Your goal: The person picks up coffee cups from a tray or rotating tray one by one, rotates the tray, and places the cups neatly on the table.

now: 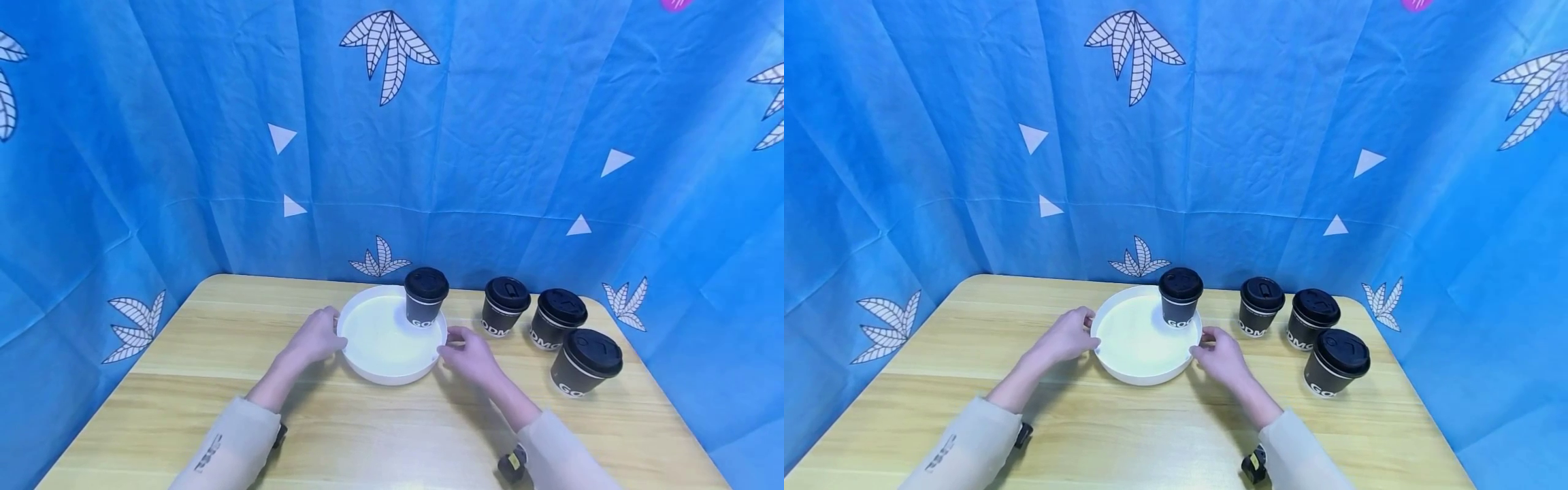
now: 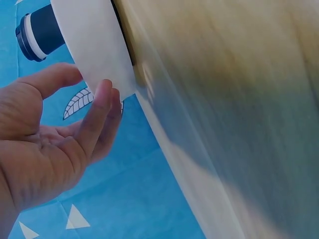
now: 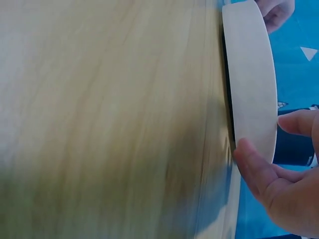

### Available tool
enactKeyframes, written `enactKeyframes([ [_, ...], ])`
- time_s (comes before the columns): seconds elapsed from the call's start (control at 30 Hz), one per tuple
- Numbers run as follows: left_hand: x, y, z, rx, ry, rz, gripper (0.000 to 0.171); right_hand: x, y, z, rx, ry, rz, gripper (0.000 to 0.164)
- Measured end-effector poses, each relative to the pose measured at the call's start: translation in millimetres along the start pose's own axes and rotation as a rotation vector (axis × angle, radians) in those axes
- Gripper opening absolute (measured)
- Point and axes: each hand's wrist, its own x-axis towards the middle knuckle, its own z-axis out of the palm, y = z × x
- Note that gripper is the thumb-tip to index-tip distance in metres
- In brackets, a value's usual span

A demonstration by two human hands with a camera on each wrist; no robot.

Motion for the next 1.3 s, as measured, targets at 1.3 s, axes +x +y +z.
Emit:
enactKeyframes([
  [1.3,16.1,-4.7,-5.0,0.085,-0.026,0.019,0.037,3,1,2,-0.002,0.007,0.000,0.060],
])
